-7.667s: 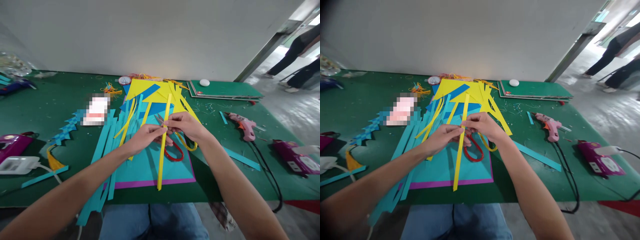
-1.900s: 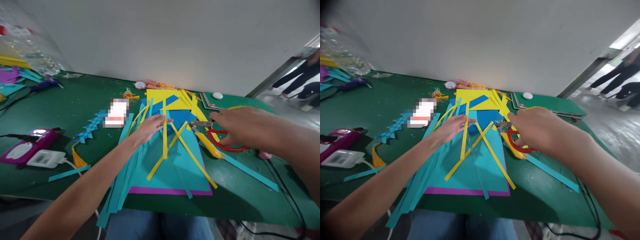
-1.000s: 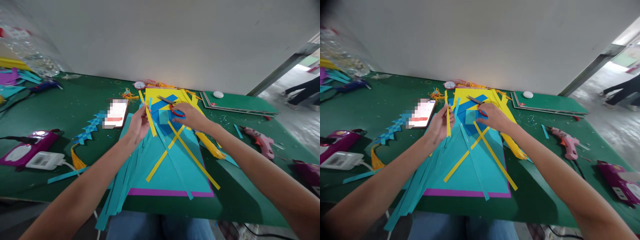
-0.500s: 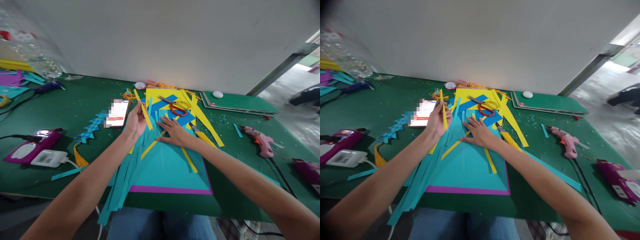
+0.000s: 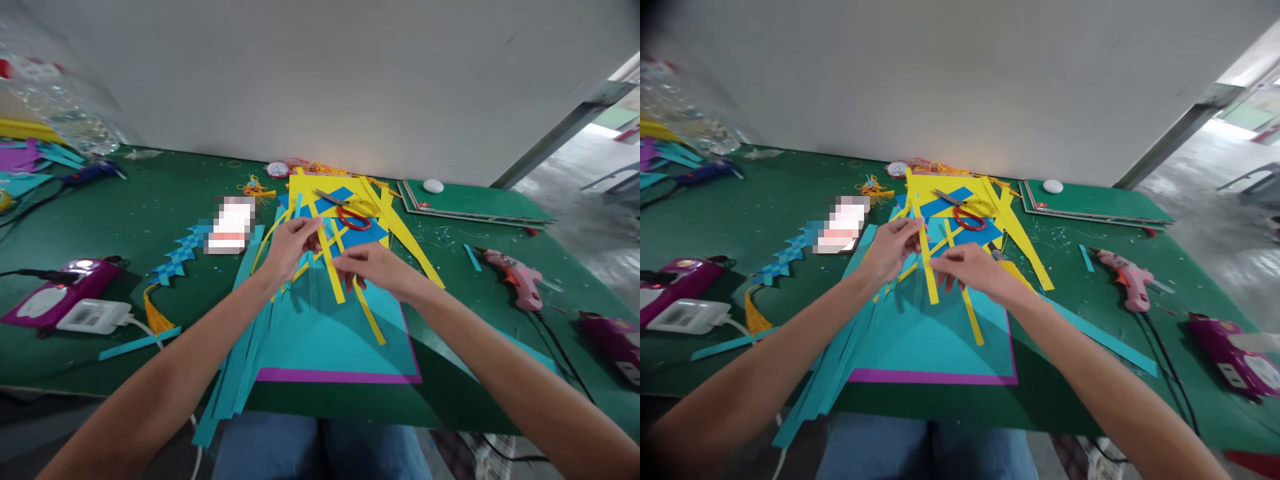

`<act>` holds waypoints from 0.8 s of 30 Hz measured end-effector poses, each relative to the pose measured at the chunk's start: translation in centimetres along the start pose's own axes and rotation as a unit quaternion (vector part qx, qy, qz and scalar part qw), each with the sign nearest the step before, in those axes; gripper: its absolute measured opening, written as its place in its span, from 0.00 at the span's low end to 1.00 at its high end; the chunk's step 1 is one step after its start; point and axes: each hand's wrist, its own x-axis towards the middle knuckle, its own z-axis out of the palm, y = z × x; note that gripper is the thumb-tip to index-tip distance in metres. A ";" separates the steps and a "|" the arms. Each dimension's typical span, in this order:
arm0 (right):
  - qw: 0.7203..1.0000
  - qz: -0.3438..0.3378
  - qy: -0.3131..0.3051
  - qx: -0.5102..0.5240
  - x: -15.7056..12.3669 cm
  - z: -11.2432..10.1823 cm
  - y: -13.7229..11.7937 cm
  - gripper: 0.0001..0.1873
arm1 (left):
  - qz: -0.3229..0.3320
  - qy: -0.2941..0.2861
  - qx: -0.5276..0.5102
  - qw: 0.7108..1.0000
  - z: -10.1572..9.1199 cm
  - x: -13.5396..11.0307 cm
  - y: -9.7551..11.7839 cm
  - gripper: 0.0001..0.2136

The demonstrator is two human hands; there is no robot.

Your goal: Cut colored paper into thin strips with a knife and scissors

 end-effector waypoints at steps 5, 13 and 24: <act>0.999 0.016 0.040 -0.005 -2.7 1.0 1.4 0.15 | 0.002 -0.063 0.067 0.996 1.3 -1.5 -0.5 0.17; 0.974 0.006 0.201 -0.103 -3.4 -1.7 5.2 0.14 | 0.265 -0.282 0.610 0.692 3.6 -4.8 -2.7 0.25; 0.986 0.077 0.092 -0.113 -4.1 1.1 3.6 0.14 | 0.347 -0.276 0.674 0.591 -1.5 -7.8 -1.9 0.22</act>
